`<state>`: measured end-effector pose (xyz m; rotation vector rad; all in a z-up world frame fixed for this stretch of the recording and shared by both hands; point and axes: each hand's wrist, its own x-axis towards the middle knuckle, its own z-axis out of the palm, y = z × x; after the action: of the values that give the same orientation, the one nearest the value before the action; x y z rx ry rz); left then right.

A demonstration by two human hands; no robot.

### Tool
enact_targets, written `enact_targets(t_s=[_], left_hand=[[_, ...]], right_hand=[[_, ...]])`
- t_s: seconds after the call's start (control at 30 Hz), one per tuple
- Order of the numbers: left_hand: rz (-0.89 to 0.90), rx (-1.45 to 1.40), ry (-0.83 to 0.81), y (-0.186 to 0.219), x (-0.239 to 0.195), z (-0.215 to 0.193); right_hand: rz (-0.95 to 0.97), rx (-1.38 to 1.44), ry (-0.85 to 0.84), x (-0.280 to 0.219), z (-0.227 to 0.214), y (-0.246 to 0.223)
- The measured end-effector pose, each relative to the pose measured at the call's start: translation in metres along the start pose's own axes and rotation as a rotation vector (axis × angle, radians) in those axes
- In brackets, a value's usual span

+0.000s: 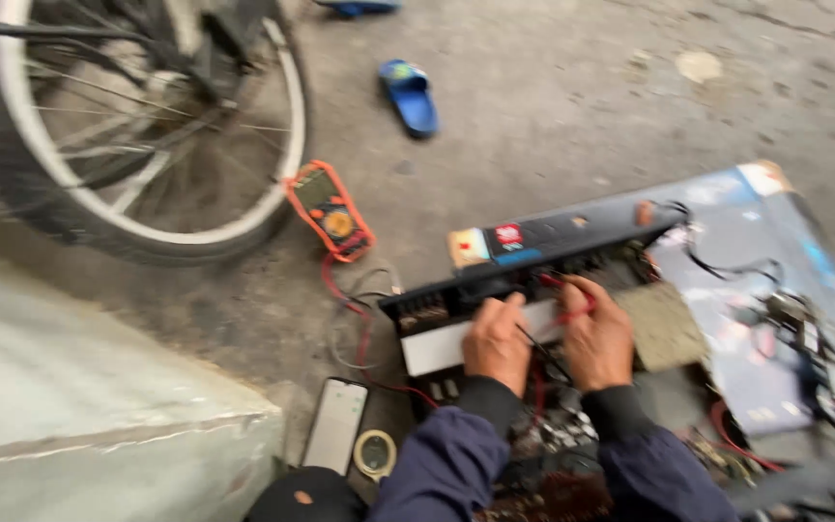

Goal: The person uses a multimeter to test components on an open electronic device, likely a power supply unit. They then use a soldering iron to work on the circuit board, handling wires and components.

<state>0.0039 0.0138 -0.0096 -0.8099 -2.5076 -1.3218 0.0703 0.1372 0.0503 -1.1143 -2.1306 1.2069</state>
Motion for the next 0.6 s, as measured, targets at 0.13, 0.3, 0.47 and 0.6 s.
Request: enact_targets(t_s=[0.13, 0.3, 0.47, 0.6], left_hand=[[0.014, -0.001, 0.013, -0.009, 0.001, -0.002], [0.013, 0.008, -0.035, -0.013, -0.001, 0.005], [0.074, 0.013, 0.035, -0.001, 0.004, -0.007], [0.087, -0.011, 0.051, 0.002, 0.006, -0.011]], right_hand=[[0.011, 0.031, 0.002, -0.012, 0.003, -0.022], [0.018, 0.058, 0.026, -0.014, 0.003, -0.023], [0.019, 0.025, 0.004, -0.016, 0.0, -0.032], [0.026, 0.064, 0.01, -0.016, 0.001, -0.034]])
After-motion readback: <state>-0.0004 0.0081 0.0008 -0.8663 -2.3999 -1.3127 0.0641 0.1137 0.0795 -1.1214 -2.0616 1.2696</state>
